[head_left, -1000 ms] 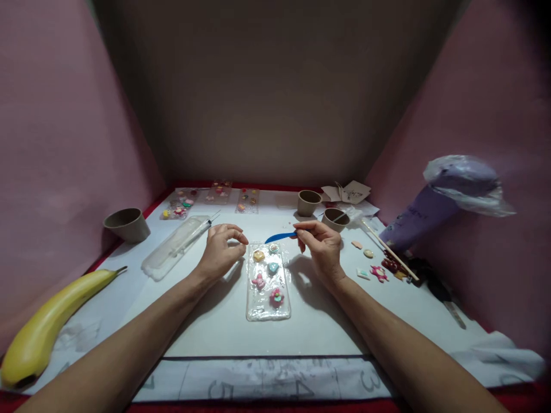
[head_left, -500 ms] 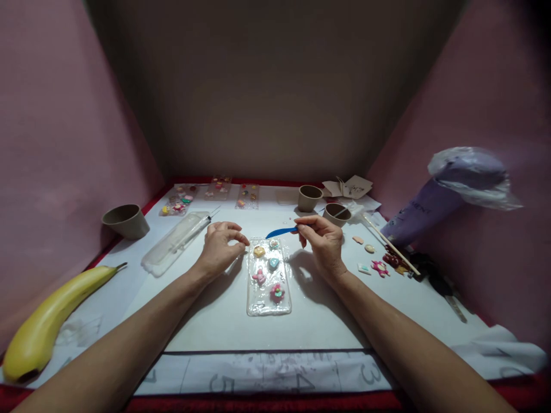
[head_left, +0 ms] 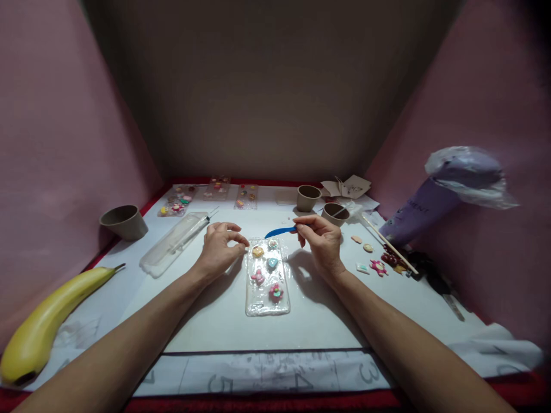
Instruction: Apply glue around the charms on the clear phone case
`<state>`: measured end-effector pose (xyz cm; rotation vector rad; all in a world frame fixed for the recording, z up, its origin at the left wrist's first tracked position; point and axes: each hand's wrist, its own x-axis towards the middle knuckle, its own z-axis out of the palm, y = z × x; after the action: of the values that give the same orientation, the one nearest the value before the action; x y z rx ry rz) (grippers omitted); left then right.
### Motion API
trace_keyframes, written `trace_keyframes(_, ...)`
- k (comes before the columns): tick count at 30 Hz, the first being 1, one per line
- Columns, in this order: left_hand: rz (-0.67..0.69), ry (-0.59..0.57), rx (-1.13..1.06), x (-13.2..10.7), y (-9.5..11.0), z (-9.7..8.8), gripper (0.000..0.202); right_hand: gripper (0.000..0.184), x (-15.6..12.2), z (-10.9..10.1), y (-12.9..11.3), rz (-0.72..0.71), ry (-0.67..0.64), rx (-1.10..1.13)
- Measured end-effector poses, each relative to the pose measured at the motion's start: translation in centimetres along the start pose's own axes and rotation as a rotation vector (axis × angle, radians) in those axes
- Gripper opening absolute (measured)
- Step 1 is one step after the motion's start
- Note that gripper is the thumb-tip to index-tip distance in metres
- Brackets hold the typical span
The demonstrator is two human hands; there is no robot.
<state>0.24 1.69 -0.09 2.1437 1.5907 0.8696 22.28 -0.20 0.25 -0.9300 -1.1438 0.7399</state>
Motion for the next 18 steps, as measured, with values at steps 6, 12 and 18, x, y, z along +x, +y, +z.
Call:
trace_keyframes(6, 0.032, 0.0, 0.026, -0.1, -0.08, 0.12, 0.016, 0.008, 0.03, -0.02, 0.06, -0.004, -0.001, 0.01)
trace_keyframes(12, 0.082, 0.013, 0.066, -0.25, 0.12, 0.01, 0.017, 0.008, 0.08, -0.08, 0.08, -0.003, -0.002, 0.006)
trace_keyframes(18, 0.151, 0.025, 0.091, -0.52, 0.34, -0.16, 0.016, 0.009, 0.07, -0.13, 0.05, -0.009, -0.002, -0.009)
